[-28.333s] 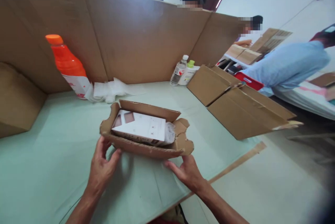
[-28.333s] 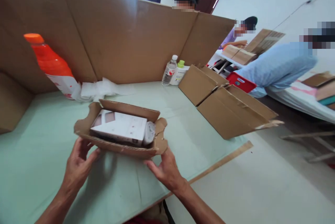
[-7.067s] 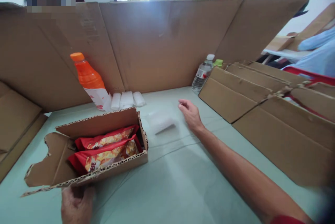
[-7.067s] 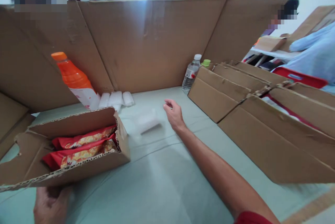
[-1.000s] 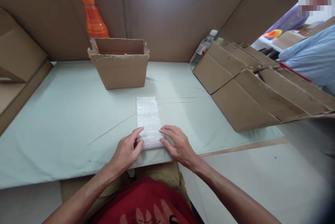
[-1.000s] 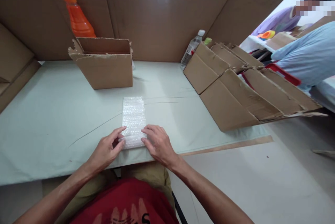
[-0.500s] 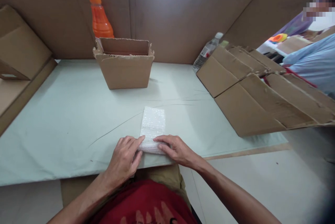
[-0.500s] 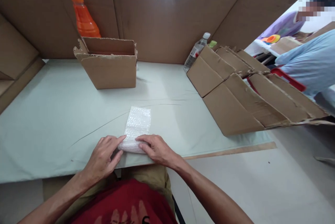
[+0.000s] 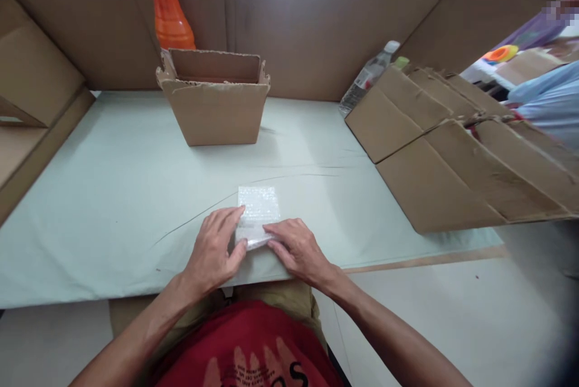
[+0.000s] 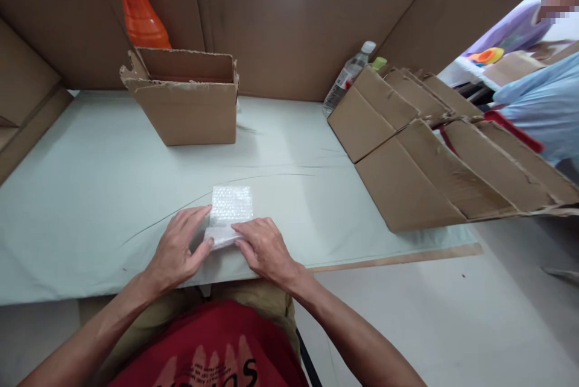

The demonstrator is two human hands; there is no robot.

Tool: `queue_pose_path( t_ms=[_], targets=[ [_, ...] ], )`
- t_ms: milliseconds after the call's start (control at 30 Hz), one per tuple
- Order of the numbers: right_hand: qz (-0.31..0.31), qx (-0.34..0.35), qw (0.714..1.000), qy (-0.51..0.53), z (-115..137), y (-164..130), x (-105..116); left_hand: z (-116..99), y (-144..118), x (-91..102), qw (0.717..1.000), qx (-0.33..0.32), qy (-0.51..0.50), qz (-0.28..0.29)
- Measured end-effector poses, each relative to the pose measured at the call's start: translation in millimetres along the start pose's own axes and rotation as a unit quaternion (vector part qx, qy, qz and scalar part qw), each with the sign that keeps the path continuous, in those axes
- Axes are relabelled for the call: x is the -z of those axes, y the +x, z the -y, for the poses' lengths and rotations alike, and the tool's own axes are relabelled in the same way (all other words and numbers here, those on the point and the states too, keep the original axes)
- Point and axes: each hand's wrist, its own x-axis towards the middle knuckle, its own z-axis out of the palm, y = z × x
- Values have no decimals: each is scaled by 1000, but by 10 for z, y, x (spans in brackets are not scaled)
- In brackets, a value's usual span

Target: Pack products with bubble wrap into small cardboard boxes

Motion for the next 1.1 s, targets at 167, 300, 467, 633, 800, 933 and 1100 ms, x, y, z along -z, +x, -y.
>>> queue_pose_path(
  t_ms=[167, 300, 467, 633, 800, 933, 1100],
  targets=[
    [65, -109, 982, 139, -18, 32, 6, -15, -99, -36, 996, 9, -90, 25],
    [-15, -59, 998, -6, 58, 43, 43, 37, 54, -147, 997, 64, -13, 33],
    [44, 28, 991, -121, 80, 52, 46, 25, 46, -132, 985, 151, -82, 6],
    [-17, -81, 996, 17, -5, 90, -83, -94, -160, -133, 870, 307, -384, -43],
    [12, -74, 985, 159, 89, 81, -38, -260, -123, -168, 811, 334, -477, -54],
    [48, -90, 964, 246, 63, 141, 132, -300, -87, -192, 851, 285, -436, -69],
    [39, -142, 943, 297, -78, 278, 257, -69, 263, 119, 970, 97, -218, -54]
  ],
)
